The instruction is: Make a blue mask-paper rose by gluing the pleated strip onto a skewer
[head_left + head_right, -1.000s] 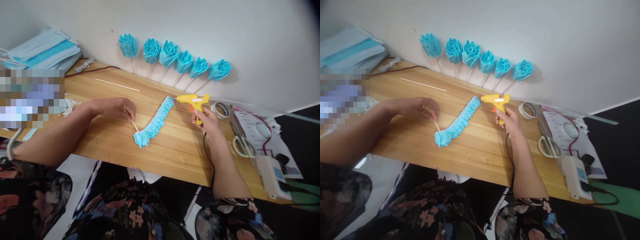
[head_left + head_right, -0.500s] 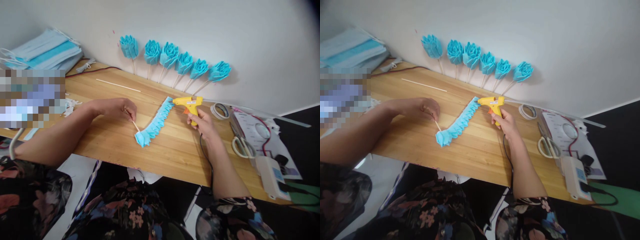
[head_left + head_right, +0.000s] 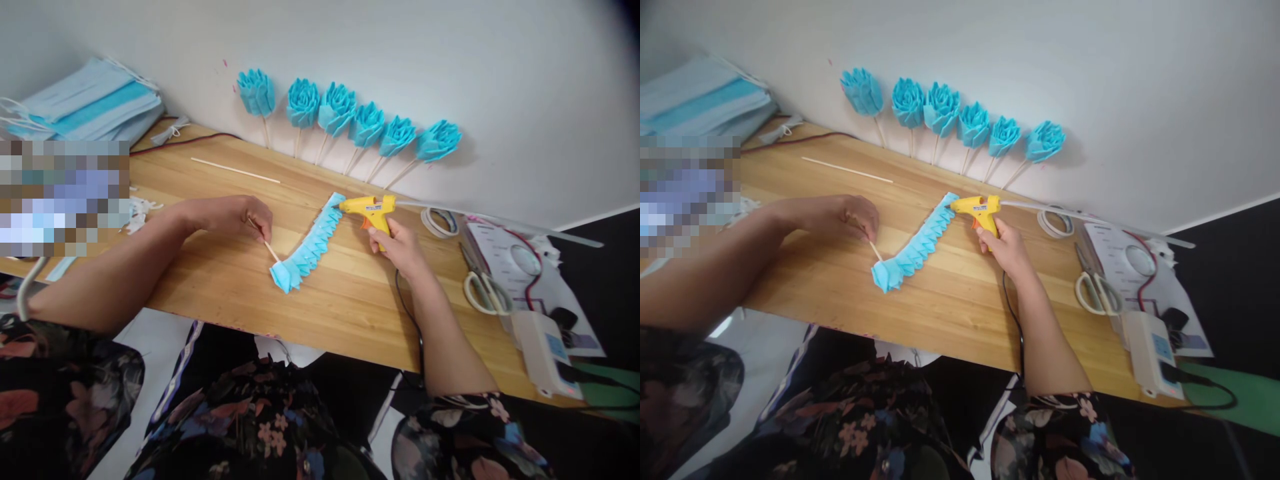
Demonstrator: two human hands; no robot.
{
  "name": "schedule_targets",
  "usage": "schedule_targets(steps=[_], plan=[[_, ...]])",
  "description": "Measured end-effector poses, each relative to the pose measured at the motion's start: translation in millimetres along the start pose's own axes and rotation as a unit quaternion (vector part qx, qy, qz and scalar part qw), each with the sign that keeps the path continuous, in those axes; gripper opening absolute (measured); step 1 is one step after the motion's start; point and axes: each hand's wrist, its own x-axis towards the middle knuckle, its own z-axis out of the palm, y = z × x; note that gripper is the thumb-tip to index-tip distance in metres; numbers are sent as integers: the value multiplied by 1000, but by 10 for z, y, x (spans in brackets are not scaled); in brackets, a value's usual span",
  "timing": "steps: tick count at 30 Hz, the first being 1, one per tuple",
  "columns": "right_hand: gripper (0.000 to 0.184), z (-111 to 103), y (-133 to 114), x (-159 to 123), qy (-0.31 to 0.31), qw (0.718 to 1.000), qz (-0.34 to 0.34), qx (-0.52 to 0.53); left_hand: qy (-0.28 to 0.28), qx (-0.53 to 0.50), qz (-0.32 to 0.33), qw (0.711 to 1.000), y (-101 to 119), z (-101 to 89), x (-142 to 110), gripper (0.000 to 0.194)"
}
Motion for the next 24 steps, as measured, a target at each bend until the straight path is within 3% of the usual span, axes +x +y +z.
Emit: schedule_targets(steps=[3,10,24], plan=[[27,-2,-15,4,-1,999,17,31,-1,-9,-9,1000,-20,-2,2,27],[38,-45,-13,53,62,987,38,145,-4,7,-2,1000,-33,-2,1,32],[40,-93,-18,20,45,990,40,124,5,-15,-24,1000,-5,6,8,25]])
